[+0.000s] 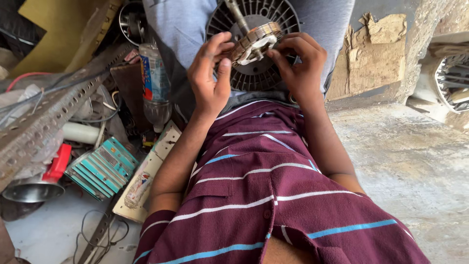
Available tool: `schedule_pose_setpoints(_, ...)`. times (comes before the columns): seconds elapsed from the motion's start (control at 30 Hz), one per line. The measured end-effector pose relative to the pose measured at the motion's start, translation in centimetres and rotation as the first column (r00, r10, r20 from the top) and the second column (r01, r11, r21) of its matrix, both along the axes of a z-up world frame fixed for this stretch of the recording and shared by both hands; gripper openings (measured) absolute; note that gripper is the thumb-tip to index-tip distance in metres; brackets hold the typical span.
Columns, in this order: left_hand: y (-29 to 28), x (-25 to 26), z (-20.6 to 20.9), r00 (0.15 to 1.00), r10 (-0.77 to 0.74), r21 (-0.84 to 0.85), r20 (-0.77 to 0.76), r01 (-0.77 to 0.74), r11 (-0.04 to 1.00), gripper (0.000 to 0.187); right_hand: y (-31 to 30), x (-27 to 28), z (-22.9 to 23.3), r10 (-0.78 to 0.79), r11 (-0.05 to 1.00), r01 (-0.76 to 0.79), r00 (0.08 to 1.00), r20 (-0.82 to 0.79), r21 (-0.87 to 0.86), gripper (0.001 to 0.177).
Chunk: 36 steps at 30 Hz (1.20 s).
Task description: The person wraps white tape around the copper windings of a motor stator, cuts the tape with scissors, and presses it down with a tool. The person repeats the taping process on different sections of the stator.
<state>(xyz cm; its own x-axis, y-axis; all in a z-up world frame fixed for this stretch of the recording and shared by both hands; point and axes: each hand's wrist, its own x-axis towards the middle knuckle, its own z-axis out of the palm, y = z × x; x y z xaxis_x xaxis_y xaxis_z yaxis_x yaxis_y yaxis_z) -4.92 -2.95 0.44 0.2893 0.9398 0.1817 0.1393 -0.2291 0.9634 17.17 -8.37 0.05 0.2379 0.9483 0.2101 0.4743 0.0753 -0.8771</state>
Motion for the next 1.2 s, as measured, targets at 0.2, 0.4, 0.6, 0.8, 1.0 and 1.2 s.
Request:
schedule_pose_setpoints(0.2,-0.1,-0.8,-0.8,0.986,-0.113,-0.111,0.124,0.127,0.986,0.039,0.7,-0.4,0.3,-0.003,1.0,0.003,1.0,0.006,0.003,0.021)
schedule_pose_setpoints(0.4,-0.3,-1.4,-2.0,0.98,-0.094,-0.163,0.176,0.123,0.979,0.033,0.7,-2.8,1.8,0.113,0.979,-0.12,0.992,0.049,0.162,0.105)
schedule_pose_setpoints(0.6,0.0,-0.2,0.7,0.993,-0.048,-0.132,0.105,0.062,0.989,0.021,1.7,-4.3,0.5,0.029,0.991,-0.057,0.976,0.217,0.12,0.113)
schedule_pose_setpoints(0.8,-0.2,1.3,5.7,0.994,-0.113,0.099,0.007,0.112,0.989,0.016,0.4,-3.8,0.8,0.11,0.972,0.019,0.846,-0.522,0.235,0.11)
schedule_pose_setpoints(1.0,-1.1,1.6,7.1,0.994,-0.025,0.216,0.106,0.001,0.976,0.011,-0.7,-3.6,3.7,0.113,0.994,-0.028,0.235,-0.965,0.11,0.113)
schedule_pose_setpoints(1.2,-1.8,-0.1,5.6,0.981,0.039,0.072,0.19,-0.054,0.996,0.015,-1.0,-2.2,5.1,0.047,0.98,-0.175,-0.254,-0.966,0.094,0.099)
